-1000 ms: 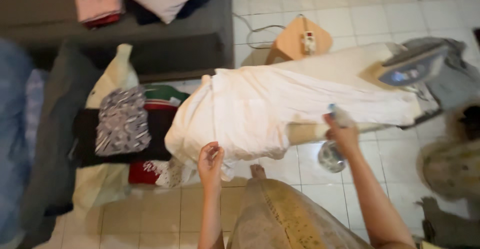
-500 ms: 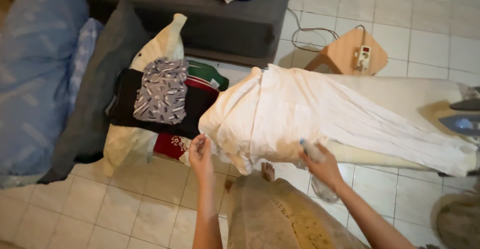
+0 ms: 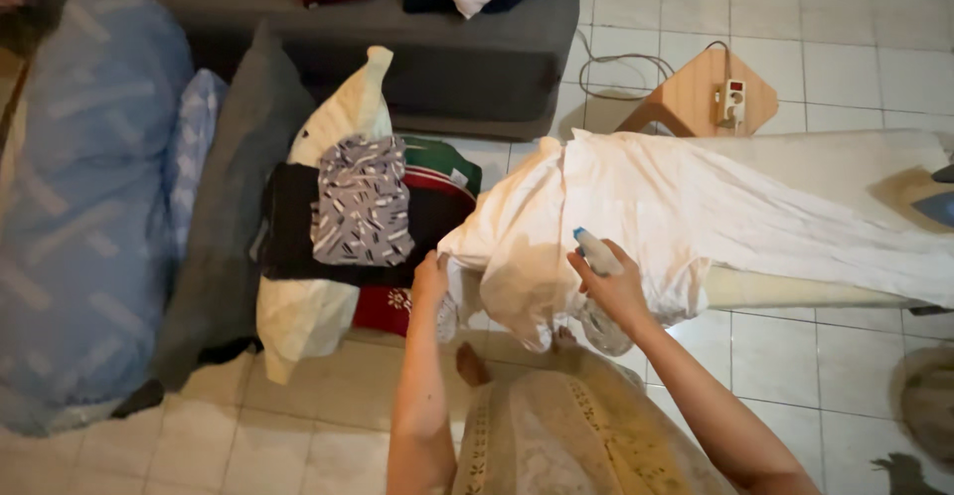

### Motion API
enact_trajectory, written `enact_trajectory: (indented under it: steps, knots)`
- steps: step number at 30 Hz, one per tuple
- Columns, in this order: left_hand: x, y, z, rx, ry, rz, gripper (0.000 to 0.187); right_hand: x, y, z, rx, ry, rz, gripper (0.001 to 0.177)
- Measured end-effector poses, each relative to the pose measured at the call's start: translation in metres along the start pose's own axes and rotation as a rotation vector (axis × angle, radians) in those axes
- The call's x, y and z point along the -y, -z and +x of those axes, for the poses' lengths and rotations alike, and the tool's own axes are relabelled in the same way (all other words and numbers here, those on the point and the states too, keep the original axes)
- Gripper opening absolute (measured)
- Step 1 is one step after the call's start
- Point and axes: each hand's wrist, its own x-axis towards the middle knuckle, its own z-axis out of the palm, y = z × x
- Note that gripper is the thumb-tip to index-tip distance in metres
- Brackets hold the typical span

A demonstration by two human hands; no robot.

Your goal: The person buttons a white shirt on an ironing board, sprays it with liquid from a bottle, and irons the fabric with a steam iron.

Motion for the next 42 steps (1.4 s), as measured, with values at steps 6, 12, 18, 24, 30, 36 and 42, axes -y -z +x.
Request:
enact_trajectory:
  steps: [6,12,18,24,30,36,42]
  knots:
    - [0.021,0.091,0.047,-0.189,-0.361,-0.336,0.033,0.014,-0.044,0.023,-0.056,0.048,-0.008,0.035]
    - [-0.037,0.179,0.106,-0.008,-0.437,-0.261,0.026,-0.031,-0.073,-0.015,-0.057,0.156,-0.168,0.039]
    - [-0.077,0.204,0.123,-0.082,-0.597,-0.202,0.029,-0.093,-0.125,-0.055,-0.068,0.294,-0.408,0.039]
    - [-0.095,0.219,0.131,0.051,-0.456,-0.067,0.028,0.001,-0.194,-0.033,-0.067,0.449,-0.202,0.043]
    - [-0.109,0.242,0.121,0.029,-0.543,0.031,0.022,0.046,-0.263,-0.011,-0.038,0.626,-0.196,0.031]
    - [-0.098,0.29,0.081,-0.172,-0.603,-0.182,0.015,-0.012,-0.268,-0.029,0.199,0.64,-0.445,0.041]
    - [-0.022,0.33,0.007,-0.408,-0.482,-0.434,0.016,-0.034,-0.284,-0.028,0.265,0.542,-0.444,0.041]
